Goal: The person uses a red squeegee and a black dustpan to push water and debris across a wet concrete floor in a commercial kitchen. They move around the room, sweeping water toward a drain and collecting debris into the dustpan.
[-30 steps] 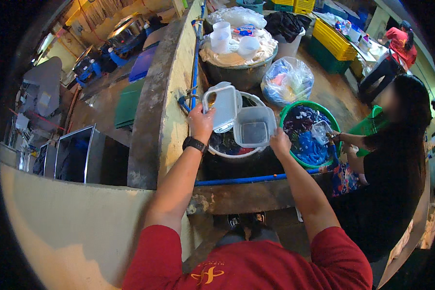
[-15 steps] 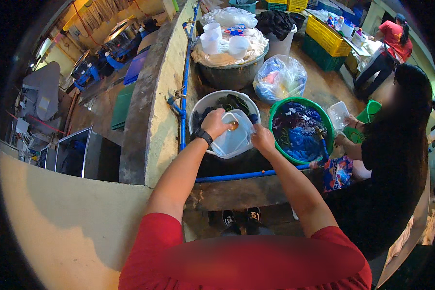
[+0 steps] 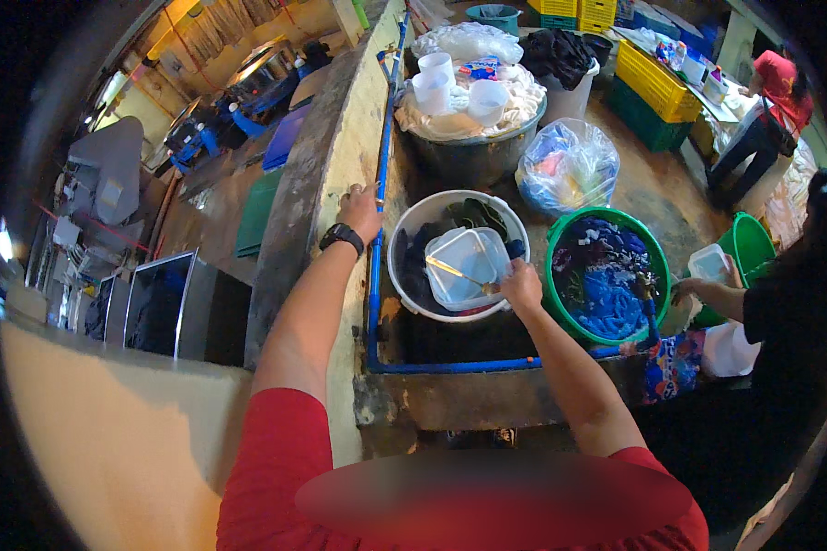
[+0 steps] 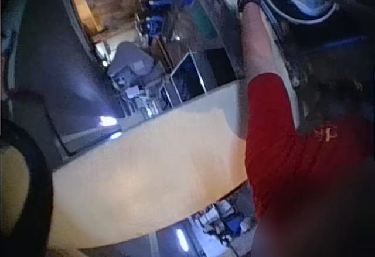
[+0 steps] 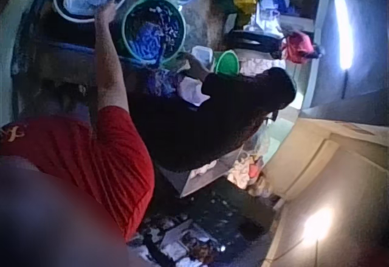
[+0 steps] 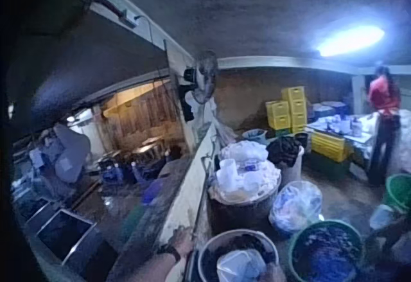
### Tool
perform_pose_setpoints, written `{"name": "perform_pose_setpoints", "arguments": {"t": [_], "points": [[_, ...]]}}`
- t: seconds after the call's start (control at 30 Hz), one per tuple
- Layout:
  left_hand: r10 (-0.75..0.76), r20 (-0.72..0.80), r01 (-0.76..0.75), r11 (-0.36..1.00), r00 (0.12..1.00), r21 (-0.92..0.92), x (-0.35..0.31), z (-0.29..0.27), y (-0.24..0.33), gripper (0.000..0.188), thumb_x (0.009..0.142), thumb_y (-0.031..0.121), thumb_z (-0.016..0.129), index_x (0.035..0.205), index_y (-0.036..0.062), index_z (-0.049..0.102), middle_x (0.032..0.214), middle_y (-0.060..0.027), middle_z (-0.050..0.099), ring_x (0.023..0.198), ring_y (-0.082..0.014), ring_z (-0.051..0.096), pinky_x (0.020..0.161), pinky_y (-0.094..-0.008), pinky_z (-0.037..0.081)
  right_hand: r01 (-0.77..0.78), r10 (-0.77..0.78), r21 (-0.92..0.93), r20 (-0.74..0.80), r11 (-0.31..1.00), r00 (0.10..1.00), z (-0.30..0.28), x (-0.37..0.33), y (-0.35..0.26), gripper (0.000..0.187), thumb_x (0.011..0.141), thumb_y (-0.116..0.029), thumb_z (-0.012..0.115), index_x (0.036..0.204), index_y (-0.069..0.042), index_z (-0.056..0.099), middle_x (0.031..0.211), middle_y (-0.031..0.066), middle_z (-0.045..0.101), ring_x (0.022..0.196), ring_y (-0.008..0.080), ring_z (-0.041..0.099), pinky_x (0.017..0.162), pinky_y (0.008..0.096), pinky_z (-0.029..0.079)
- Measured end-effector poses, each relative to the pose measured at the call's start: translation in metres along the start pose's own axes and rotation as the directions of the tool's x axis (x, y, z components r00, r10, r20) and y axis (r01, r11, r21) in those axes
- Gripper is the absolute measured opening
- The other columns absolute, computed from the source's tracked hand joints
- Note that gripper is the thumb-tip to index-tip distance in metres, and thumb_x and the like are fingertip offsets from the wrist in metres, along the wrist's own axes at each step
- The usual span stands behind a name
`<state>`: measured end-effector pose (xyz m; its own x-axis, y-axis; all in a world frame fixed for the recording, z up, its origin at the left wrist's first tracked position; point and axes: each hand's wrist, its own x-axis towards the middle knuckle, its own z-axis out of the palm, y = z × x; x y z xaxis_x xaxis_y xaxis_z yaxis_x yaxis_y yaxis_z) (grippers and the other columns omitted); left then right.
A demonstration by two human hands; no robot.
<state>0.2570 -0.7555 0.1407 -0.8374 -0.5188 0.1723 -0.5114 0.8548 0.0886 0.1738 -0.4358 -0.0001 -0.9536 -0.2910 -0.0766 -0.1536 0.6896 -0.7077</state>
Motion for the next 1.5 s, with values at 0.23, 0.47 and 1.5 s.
{"name": "perform_pose_setpoints", "arguments": {"t": [0.23,0.47,1.5], "points": [[0.068,0.168,-0.099,0.977,0.983,0.189,0.076,0.085,-0.069,0.041,0.095,0.044,0.059,0.111,0.0071,0.068,0.12,-0.0161,0.059,0.114,-0.0373,0.059,0.093,-0.0475,0.052,-0.04,0.04,-0.006,0.056,0.999,0.998,0.071,0.026,-0.035,0.029,0.081,-0.018,0.061,0.109,-0.01,0.062,0.103,0.0201,0.07,0.099,0.0403,0.066,0.084,0.0488,0.052],[-0.074,0.079,0.059,0.981,0.994,0.183,0.115,0.076,-0.055,0.039,0.091,0.042,0.063,0.092,0.0052,0.075,0.096,-0.0199,0.071,0.094,-0.0386,0.069,0.082,-0.047,0.055,-0.06,0.06,-0.002,0.037,0.998,0.998,0.132,0.055,-0.067,0.031,0.079,-0.018,0.065,0.108,-0.01,0.063,0.104,0.0183,0.07,0.1,0.0406,0.066,0.084,0.0482,0.052],[-0.229,0.495,0.336,-0.498,0.838,-0.8,0.028,0.209,-0.031,0.011,0.09,0.003,0.062,0.097,0.0052,0.055,0.09,-0.0106,0.061,0.085,-0.0251,0.064,0.082,-0.0379,0.056,-0.045,0.046,0.107,-0.009,0.993,0.999,0.195,0.125,-0.045,0.023,0.08,-0.009,0.061,0.102,-0.003,0.062,0.104,0.0232,0.068,0.099,0.0424,0.065,0.086,0.0511,0.052]]}}
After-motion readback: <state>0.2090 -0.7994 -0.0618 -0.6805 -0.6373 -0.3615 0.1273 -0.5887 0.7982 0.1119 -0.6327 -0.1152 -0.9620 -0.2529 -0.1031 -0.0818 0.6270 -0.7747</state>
